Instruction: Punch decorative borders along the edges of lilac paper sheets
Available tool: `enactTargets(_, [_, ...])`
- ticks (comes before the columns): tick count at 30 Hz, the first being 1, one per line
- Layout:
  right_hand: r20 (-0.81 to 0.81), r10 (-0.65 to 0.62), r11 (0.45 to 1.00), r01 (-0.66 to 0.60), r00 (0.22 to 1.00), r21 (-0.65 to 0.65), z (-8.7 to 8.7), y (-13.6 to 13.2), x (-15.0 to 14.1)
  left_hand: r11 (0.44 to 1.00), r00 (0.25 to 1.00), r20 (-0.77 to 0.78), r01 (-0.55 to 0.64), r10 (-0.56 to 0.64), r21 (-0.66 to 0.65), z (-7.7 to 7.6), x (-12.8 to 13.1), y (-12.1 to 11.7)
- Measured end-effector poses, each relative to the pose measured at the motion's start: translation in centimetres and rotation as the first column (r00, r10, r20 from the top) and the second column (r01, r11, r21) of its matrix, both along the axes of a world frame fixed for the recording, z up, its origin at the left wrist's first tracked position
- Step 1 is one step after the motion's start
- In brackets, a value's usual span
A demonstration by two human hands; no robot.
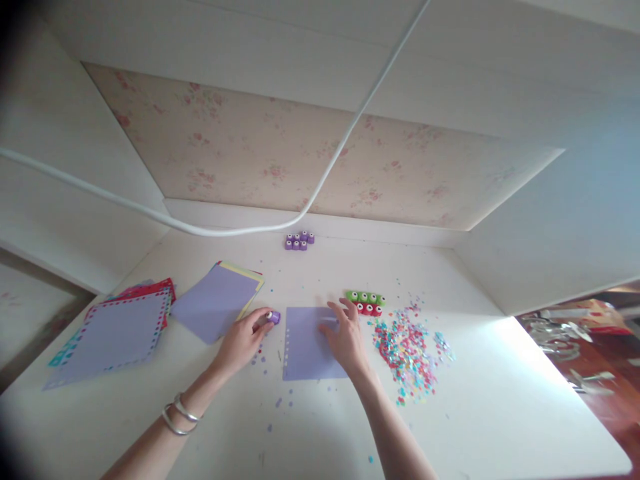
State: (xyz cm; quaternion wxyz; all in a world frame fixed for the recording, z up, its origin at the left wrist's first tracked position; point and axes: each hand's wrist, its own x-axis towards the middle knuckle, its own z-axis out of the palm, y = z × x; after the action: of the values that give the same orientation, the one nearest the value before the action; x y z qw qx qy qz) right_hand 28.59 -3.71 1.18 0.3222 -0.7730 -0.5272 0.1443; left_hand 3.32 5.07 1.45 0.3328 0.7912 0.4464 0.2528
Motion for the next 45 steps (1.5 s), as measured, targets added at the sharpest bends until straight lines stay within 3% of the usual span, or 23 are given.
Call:
enactTargets(6, [-0.047, 0.009, 0.999, -0.011, 0.999, -0.041, 0.3, 0.2, 0.3, 1.0, 1.0, 0.012, -0.009, 0.008, 0.022, -0.2, 0.0, -0.1])
enactTargets(10, [-0.075, 0.075, 0.997, -0.076, 0.994, -0.008, 1.5, -0.1, 0.1, 1.0, 1.0, 0.017, 0.005, -0.006, 0.016, 0.0, 0.0, -0.3])
enactTargets(14, [-0.206, 0.146, 0.989, -0.15, 0.968, -0.005, 2.9, 0.2, 0.4, 1.0, 1.0, 0.012, 0.009, -0.009, 0.004, 0.2, 0.0, -0.4])
enactTargets(18, [-0.41, 0.121, 0.983, -0.167, 0.904, -0.077, 3.6, 0.7, 1.6, 1.0, 1.0, 0.002, 0.005, -0.005, 0.005, 0.2, 0.0, -0.4])
enactTargets(24, [-0.653, 0.069, 0.947, -0.256, 0.754, -0.195, 3.2, 1.0, 2.3, 1.0, 1.0, -0.011, 0.018, -0.017, 0.01, 0.2, -0.1, -0.3])
enactTargets(31, [-0.684, 0.037, 0.942, -0.254, 0.729, -0.22, 2.3, 1.2, 2.4, 1.0, 1.0, -0.012, 0.026, -0.026, 0.017, 0.2, -0.2, -0.3])
enactTargets(38, [-0.704, 0.04, 0.939, -0.268, 0.709, -0.216, 2.5, 1.3, 2.4, 0.999, 0.999, 0.009, 0.032, -0.033, 0.024, 0.0, -0.1, -0.2])
enactTargets(45, [-0.682, 0.043, 0.937, -0.267, 0.73, -0.227, 2.4, 1.4, 2.2, 0.998, 0.998, 0.025, 0.05, -0.051, 0.034, -0.2, -0.3, -0.2])
